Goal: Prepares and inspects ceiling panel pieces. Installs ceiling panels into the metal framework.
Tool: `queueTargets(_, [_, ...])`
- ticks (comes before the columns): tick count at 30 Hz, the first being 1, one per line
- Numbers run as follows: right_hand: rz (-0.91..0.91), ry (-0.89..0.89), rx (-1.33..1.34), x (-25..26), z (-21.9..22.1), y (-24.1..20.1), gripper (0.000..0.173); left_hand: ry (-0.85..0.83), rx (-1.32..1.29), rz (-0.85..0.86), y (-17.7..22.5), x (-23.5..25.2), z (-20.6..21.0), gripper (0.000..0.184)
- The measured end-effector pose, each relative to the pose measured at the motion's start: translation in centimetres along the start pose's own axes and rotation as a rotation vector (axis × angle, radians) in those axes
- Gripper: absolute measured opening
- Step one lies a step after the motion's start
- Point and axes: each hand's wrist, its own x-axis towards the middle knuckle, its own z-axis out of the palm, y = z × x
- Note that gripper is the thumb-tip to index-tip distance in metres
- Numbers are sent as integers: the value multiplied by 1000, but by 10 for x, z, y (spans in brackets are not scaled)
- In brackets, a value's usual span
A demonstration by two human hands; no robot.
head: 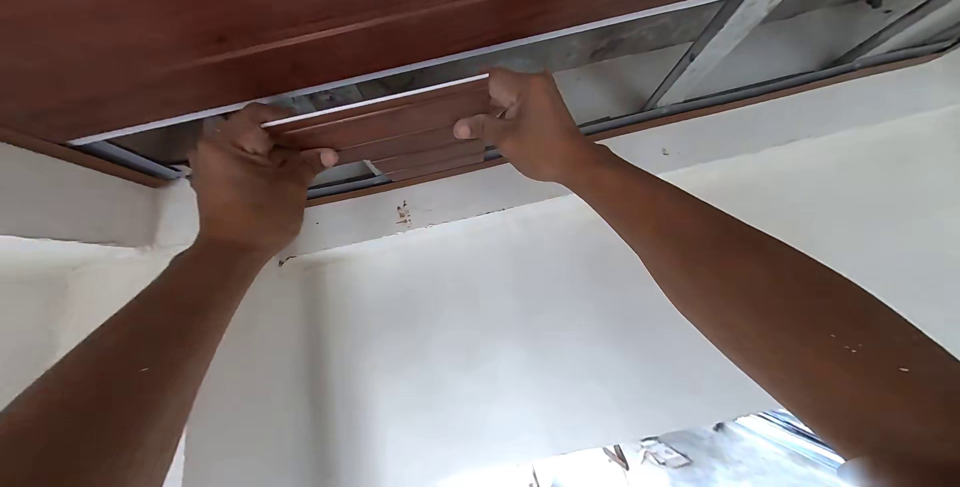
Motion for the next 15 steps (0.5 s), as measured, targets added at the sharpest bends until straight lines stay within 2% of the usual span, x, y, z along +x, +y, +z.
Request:
queueTargets(4, [85, -35, 121, -1, -10, 8, 27, 0, 159, 20, 16, 5, 6, 40])
queueTargets(7, [65, -18, 133, -3, -17, 6, 25, -41, 182, 98, 21, 13, -2, 39])
queueTargets(12, [-193, 173, 207, 18, -27, -42, 21, -64, -111, 195, 10, 24, -33, 56])
queueTargets(14, [-193, 176, 216, 13, -33, -65, 25, -93, -208, 134, 13, 13, -49, 54])
queueTargets(15, [-151, 171, 228, 1, -33, -77, 23, -121, -268, 76, 19, -2, -57, 46])
